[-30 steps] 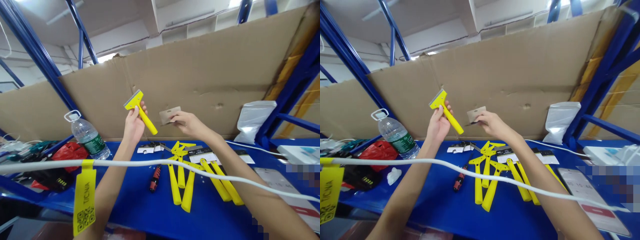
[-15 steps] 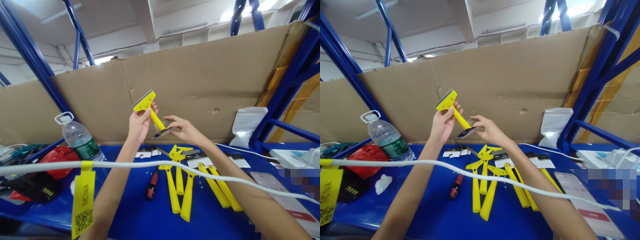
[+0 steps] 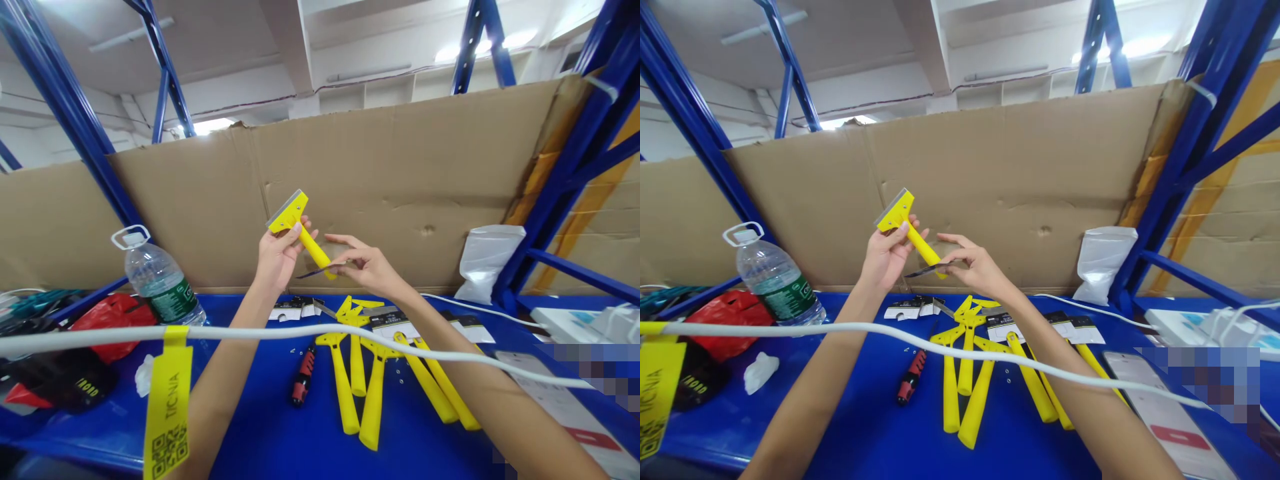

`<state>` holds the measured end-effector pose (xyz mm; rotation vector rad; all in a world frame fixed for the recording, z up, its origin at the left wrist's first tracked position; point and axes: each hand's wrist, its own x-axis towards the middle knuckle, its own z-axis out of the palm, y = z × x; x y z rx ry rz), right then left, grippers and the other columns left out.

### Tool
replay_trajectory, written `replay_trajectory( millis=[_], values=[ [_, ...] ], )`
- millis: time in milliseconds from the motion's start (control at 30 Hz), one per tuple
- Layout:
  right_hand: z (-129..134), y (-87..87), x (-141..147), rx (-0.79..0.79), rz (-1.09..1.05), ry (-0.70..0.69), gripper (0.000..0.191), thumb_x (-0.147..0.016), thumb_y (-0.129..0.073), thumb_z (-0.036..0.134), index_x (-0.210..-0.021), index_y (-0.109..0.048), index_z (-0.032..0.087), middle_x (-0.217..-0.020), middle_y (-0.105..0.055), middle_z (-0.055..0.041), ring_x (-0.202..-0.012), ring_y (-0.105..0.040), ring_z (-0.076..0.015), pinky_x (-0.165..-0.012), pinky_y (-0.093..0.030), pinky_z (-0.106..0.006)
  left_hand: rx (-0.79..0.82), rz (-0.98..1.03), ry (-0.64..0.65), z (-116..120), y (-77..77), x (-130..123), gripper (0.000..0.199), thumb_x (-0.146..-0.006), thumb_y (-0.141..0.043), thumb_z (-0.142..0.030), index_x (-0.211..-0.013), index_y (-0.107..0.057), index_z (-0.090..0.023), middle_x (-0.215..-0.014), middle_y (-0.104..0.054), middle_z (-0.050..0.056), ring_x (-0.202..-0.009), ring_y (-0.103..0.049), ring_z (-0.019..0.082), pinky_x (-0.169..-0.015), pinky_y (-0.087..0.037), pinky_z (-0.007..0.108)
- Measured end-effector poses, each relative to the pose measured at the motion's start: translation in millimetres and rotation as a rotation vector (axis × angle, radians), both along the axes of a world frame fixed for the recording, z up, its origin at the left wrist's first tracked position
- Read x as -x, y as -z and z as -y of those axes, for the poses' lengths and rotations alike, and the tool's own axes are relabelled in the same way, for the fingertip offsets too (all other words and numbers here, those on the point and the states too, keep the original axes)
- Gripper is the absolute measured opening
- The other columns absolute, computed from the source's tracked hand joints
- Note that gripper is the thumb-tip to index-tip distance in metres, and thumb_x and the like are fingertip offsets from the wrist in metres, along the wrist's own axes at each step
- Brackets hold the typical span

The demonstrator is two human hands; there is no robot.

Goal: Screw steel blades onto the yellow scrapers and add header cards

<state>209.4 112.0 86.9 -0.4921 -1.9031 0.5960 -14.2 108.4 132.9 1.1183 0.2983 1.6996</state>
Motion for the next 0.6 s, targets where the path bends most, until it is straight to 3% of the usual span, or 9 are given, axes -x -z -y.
replay_trajectory(
  millis=[133, 233, 367, 467, 600],
  values=[
    [0, -1.4, 4, 0.002, -0.091, 0.008, 0.009, -0.094, -0.087, 0.033, -0.1, -0.09, 0.028, -0.154, -0.075, -0.0096, -0.141, -0.07, -0.0311, -0.116, -0.058, -0.056, 0.014, -0.151, -0.028, 0, 5.2, -3, 0.039, -0.081, -0.101, -0.02, -0.114, -0.082, -0.014, -0.117, -0.087, 0.017, -0.108, -0.084, 0.029, -0.103, -0.066, 0.045],
    [-5, 1.0, 6, 0.025, -0.153, 0.009, 0.018, -0.092, -0.088, 0.037, -0.107, -0.089, 0.027, -0.147, -0.078, -0.0101, -0.14, -0.07, -0.0312, -0.115, -0.059, -0.053, -0.035, -0.371, -0.118, -2, 8.1, 0, 0.039, -0.083, -0.102, -0.042, -0.105, -0.086, -0.014, -0.103, -0.087, 0.013, -0.092, -0.082, 0.025, -0.088, -0.065, 0.035],
    [-11, 4.9, 7, 0.074, -0.233, 0.026, 0.031, -0.09, -0.09, 0.042, -0.114, -0.085, 0.024, -0.121, -0.084, -0.0087, -0.107, -0.078, -0.0259, -0.099, -0.066, -0.047, -0.108, -0.716, -0.186, -7, 10.0, 8, 0.043, -0.083, -0.098, -0.058, -0.088, -0.088, -0.016, -0.084, -0.08, 0.006, -0.075, -0.072, 0.018, -0.068, -0.055, 0.028],
    [-10, 5.8, 10, 0.114, -0.257, 0.027, 0.028, -0.089, -0.09, 0.044, -0.105, -0.082, 0.022, -0.096, -0.081, -0.0042, -0.088, -0.074, -0.022, -0.089, -0.067, -0.043, -0.153, -0.782, -0.179, -13, 11.3, 12, 0.042, -0.082, -0.097, -0.059, -0.09, -0.091, -0.019, -0.1, -0.083, 0.01, -0.089, -0.074, 0.022, -0.082, -0.059, 0.034],
    [-5, 5.2, 14, 0.155, -0.296, 0.048, 0.031, -0.088, -0.092, 0.047, -0.097, -0.075, 0.022, -0.085, -0.073, -0.0009, -0.077, -0.069, -0.0188, -0.075, -0.066, -0.037, -0.18, -0.782, -0.248, -16, 12.5, 13, 0.044, -0.079, -0.098, -0.061, -0.087, -0.089, -0.019, -0.122, -0.082, 0.015, -0.111, -0.076, 0.028, -0.1, -0.061, 0.042]
  ],
)
